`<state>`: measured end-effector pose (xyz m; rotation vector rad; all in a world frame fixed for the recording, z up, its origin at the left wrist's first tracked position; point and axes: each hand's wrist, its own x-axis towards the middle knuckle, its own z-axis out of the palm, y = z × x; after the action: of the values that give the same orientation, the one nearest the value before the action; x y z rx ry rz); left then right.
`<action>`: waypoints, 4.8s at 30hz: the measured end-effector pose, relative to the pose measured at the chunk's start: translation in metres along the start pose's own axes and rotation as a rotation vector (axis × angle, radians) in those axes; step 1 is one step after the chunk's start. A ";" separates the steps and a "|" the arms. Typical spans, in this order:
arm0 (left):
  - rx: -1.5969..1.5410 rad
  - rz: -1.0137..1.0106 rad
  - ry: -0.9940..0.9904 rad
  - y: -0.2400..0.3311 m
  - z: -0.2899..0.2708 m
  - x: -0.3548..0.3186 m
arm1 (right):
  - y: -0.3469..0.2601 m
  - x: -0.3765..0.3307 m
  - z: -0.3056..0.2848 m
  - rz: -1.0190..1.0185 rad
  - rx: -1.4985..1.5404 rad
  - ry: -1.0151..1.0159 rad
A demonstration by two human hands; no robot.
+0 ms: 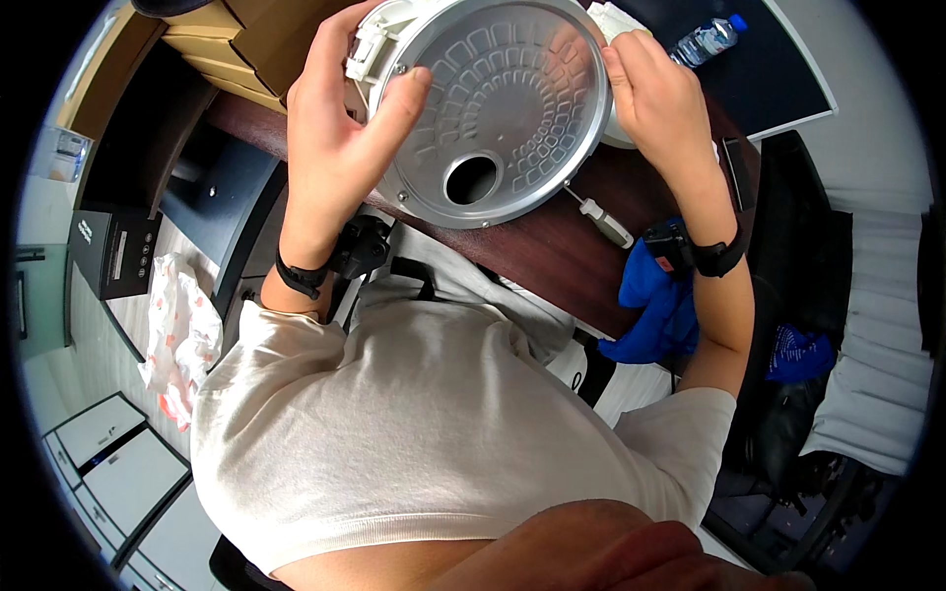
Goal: The person assembles a white appliance by attaching a circular metal base to the main body. They align the parts, insert screws, and use a screwdriver to tighten them into place.
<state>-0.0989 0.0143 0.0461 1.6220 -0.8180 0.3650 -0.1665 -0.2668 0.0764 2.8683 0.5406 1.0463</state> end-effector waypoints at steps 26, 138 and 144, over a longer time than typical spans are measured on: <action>-0.012 -0.099 0.031 0.002 -0.003 0.002 | -0.011 0.021 0.000 0.257 0.222 -0.014; 0.040 0.361 -0.300 0.017 0.031 0.046 | -0.093 -0.027 -0.146 0.198 -0.164 -0.267; 0.062 0.352 -0.228 0.016 0.039 0.041 | -0.108 -0.042 -0.124 0.221 -0.195 -0.276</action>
<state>-0.0888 -0.0354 0.0755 1.5953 -1.2835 0.4609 -0.3079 -0.1897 0.1296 2.8719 0.1009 0.6598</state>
